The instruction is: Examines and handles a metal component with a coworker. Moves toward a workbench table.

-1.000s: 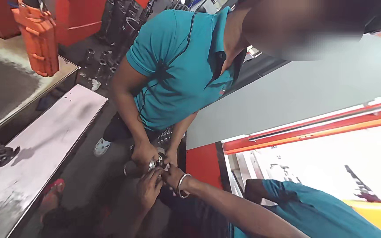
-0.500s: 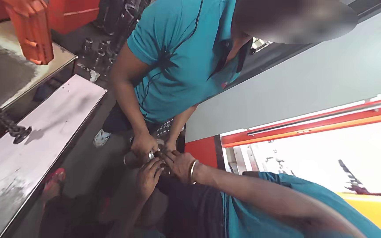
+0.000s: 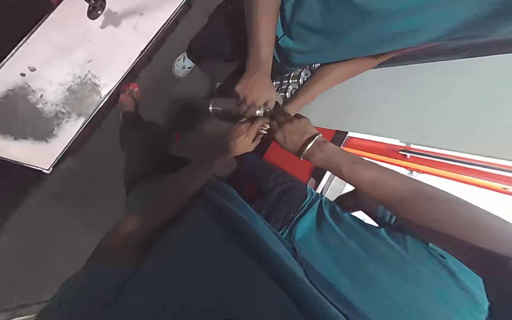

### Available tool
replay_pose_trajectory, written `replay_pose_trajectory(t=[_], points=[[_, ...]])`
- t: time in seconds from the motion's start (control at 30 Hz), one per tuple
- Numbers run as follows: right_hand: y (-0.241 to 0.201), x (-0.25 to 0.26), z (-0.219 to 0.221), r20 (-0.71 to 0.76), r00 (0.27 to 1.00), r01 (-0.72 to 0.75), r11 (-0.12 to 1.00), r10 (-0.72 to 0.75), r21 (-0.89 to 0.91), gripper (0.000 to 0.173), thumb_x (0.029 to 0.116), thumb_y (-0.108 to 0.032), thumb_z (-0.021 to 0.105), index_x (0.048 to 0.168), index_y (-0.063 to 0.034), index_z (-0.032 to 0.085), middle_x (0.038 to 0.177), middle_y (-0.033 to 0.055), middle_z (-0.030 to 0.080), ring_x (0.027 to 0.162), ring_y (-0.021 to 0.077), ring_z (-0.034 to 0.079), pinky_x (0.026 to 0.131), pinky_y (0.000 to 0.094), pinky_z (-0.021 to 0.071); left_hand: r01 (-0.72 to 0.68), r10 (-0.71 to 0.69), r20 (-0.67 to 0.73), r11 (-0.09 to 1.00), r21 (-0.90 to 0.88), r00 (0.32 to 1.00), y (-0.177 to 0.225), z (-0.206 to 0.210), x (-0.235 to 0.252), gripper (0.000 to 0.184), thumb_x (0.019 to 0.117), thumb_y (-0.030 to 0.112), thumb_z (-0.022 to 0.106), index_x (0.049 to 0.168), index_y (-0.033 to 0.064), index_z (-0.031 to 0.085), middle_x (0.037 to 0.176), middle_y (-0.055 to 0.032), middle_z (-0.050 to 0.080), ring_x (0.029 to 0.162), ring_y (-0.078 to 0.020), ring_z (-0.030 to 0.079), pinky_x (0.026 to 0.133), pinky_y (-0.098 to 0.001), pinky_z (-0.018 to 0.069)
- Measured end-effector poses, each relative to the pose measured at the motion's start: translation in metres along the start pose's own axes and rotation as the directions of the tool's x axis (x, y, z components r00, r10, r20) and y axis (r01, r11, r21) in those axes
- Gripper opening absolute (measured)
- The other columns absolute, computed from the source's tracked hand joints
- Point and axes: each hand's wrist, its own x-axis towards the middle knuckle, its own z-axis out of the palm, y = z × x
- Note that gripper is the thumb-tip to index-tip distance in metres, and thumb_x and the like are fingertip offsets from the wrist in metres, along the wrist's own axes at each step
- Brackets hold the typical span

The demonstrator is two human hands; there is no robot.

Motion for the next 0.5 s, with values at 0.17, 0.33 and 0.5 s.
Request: replay_pose_trajectory(t=[0.17, 0.33, 0.5], points=[[0.000, 0.001, 0.011, -0.078, 0.997, 0.004, 1.000, -0.006, -0.021, 0.017, 0.0975, -0.006, 0.059, 0.103, 0.0094, 0.065, 0.099, 0.0268, 0.068, 0.091, 0.0440, 0.070, 0.066, 0.0539, 0.0565, -0.040, 0.041, -0.032, 0.999, 0.012, 0.999, -0.001, 0.001, 0.003, 0.047, 0.0940, 0.009, 0.065, 0.140, 0.0067, 0.058, 0.114, -0.0106, 0.074, 0.101, -0.0258, 0.072, 0.092, -0.0433, 0.0584], [-0.007, -0.004, 0.001, 0.092, 0.988, -0.124, 0.992, 0.121, 0.030, 0.026, 0.1021, -0.021, 0.059, 0.111, 0.0024, 0.066, 0.089, 0.0221, 0.069, 0.079, 0.0428, 0.071, 0.060, 0.0548, 0.0554, 0.012, -0.013, 0.009, 0.999, 0.051, 1.000, 0.002, -0.001, 0.005, 0.053, 0.0947, 0.010, 0.064, 0.147, 0.0105, 0.054, 0.107, -0.0141, 0.074, 0.093, -0.0295, 0.073, 0.083, -0.0467, 0.0601], [-0.004, 0.003, -0.008, 0.387, 0.880, -0.402, 0.864, 0.274, 0.304, 0.036, 0.1056, -0.037, 0.051, 0.112, -0.0047, 0.066, 0.100, 0.0235, 0.071, 0.090, 0.0452, 0.070, 0.074, 0.0647, 0.0541, 0.049, -0.049, -0.010, 0.999, 0.017, 0.999, 0.003, 0.003, 0.006, 0.047, 0.0933, 0.012, 0.067, 0.139, 0.0102, 0.060, 0.109, -0.0132, 0.074, 0.097, -0.0278, 0.073, 0.088, -0.0461, 0.0598]])
